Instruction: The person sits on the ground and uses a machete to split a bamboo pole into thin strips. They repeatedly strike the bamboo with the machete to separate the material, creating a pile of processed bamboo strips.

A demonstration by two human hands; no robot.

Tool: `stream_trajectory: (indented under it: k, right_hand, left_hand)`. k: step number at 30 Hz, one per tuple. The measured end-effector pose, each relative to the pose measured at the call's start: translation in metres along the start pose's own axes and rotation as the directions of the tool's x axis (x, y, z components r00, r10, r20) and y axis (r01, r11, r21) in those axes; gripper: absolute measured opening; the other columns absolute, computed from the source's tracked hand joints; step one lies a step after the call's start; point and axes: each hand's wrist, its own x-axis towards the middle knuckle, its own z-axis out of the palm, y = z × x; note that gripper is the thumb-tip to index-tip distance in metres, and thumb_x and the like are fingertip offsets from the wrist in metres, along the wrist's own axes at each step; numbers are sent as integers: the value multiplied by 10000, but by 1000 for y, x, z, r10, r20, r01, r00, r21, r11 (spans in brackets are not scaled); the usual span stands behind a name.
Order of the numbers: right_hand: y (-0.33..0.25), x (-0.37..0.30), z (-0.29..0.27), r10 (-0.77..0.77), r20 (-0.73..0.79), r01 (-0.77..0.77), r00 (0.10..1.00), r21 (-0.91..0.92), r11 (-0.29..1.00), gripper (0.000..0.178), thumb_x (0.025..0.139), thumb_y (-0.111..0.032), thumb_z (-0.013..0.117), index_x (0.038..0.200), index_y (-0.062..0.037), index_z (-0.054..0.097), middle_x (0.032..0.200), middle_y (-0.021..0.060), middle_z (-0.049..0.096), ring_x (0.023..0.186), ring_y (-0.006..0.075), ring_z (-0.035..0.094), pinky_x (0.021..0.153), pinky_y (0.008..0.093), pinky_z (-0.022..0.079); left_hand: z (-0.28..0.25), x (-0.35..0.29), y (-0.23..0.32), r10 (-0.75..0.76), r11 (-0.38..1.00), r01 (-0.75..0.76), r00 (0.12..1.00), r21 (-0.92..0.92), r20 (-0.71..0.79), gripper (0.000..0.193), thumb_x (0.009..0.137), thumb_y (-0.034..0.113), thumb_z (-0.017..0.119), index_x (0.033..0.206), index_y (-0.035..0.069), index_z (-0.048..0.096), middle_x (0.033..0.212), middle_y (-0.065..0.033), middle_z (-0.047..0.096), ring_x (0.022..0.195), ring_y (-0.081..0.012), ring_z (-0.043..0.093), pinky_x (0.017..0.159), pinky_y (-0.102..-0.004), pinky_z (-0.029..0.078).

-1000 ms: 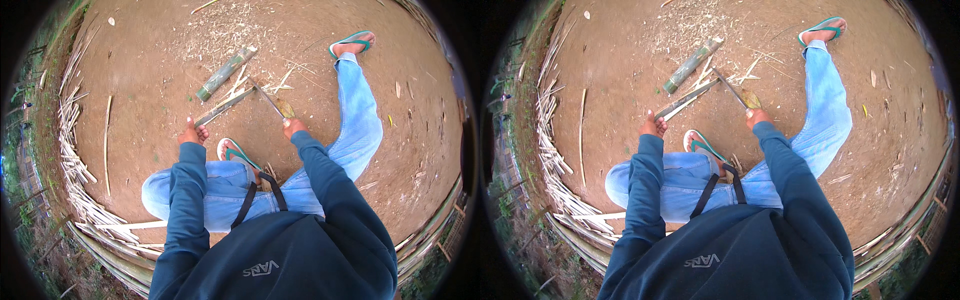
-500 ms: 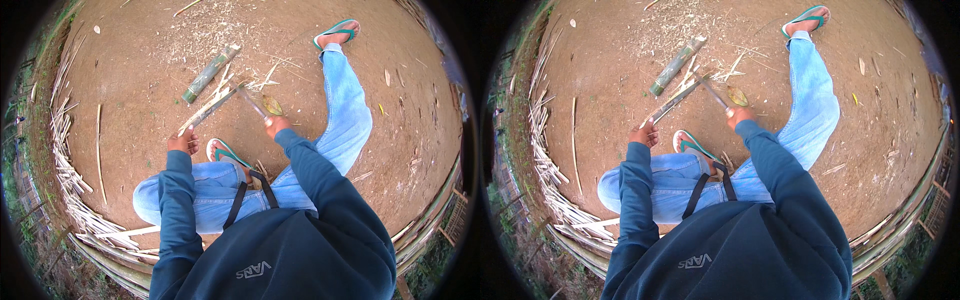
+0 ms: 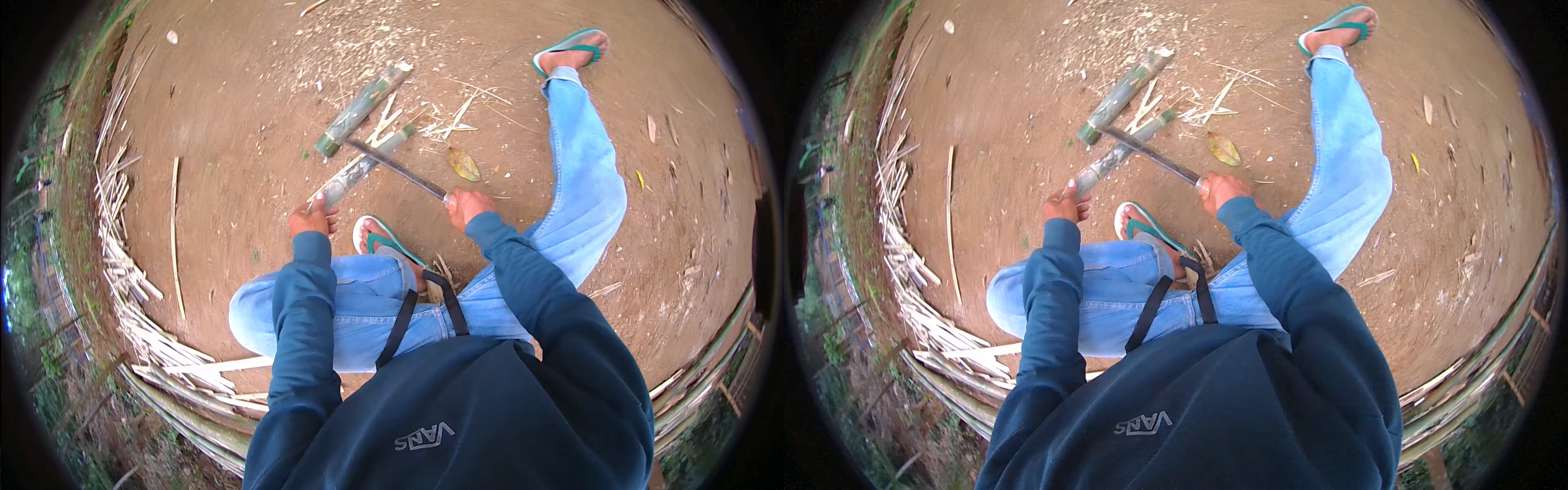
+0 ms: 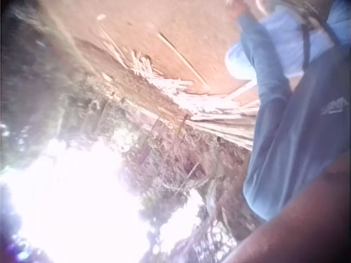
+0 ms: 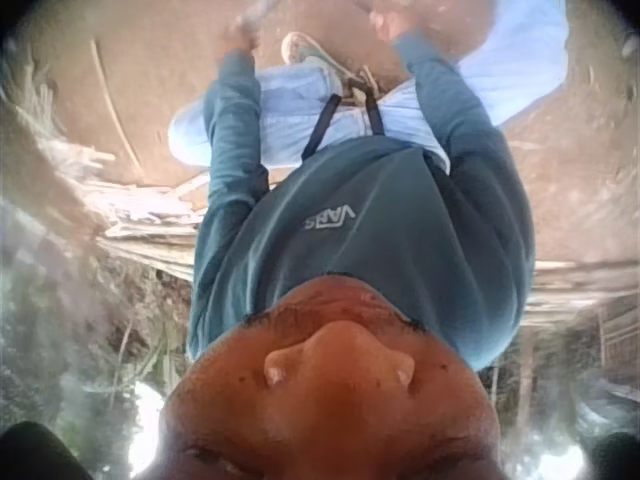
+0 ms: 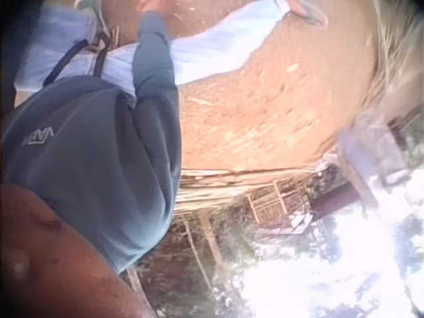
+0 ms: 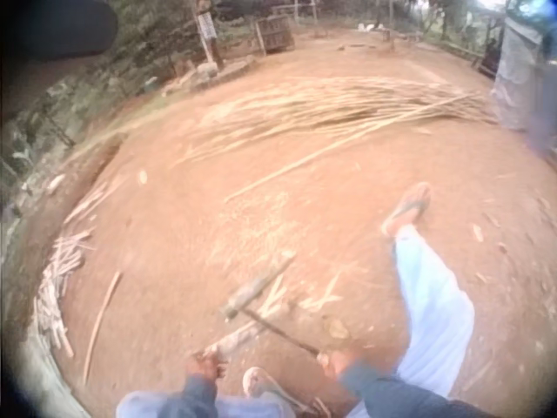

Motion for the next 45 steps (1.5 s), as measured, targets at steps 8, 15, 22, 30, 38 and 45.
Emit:
stream_trajectory:
  k: [8, 15, 22, 30, 38, 45]
  right_hand:
    - [15, 22, -1, 60, 12, -61, 998, 44, 997, 277, 781, -284, 571, 989, -106, 612, 959, 175, 625, 906, 352, 597, 790, 434, 473]
    - [14, 25, 7, 122, -16, -119, 992, 130, 984, 301, 753, -261, 604, 985, -68, 607, 958, 185, 622, 913, 337, 596, 797, 415, 471]
    - [16, 17, 6, 47, -30, -45, 998, 72, 996, 271, 753, -262, 589, 955, -84, 620, 917, 193, 623, 857, 363, 598, 746, 430, 477]
    - [16, 15, 13, 34, -7, -33, 999, 141, 989, 273, 753, -251, 576, 958, -72, 596, 885, 206, 618, 837, 380, 595, 725, 447, 476]
    - [19, 27, 30, 102, -24, -97, 994, 157, 983, 270, 735, -250, 592, 922, -57, 612, 887, 208, 620, 834, 370, 600, 728, 438, 475]
    - [34, 51, 25, 250, -26, -235, 968, 260, 936, 349, 739, -303, 617, 1002, -73, 612, 958, 199, 616, 915, 358, 589, 790, 412, 466]
  left_hand:
    - [5, -2, 0, 86, 990, -82, 996, -113, 31, 330, 889, 170, 520, 1014, -133, 491, 726, -180, 619, 504, -176, 576, 432, -284, 500]
    - [16, -8, 3, 206, 975, -206, 978, -85, -13, 419, 881, 134, 527, 1147, -161, 395, 726, -187, 613, 515, -189, 585, 451, -285, 513]
    - [8, -1, 14, 86, 993, -83, 996, -88, 28, 350, 883, 149, 529, 1054, -148, 458, 717, -189, 617, 533, -201, 598, 453, -298, 519]
    - [11, -4, 14, 64, 994, -67, 997, -88, -36, 311, 891, 151, 501, 932, -157, 479, 678, -207, 602, 495, -220, 593, 401, -317, 507]
    - [5, -3, 19, 37, 991, -37, 999, -130, 1, 294, 879, 149, 519, 941, -138, 510, 659, -177, 594, 474, -210, 576, 408, -304, 506]
    - [7, -25, 44, 337, 941, -337, 941, 13, 26, 225, 842, 102, 566, 993, -66, 554, 675, -141, 611, 546, -188, 599, 474, -292, 506]
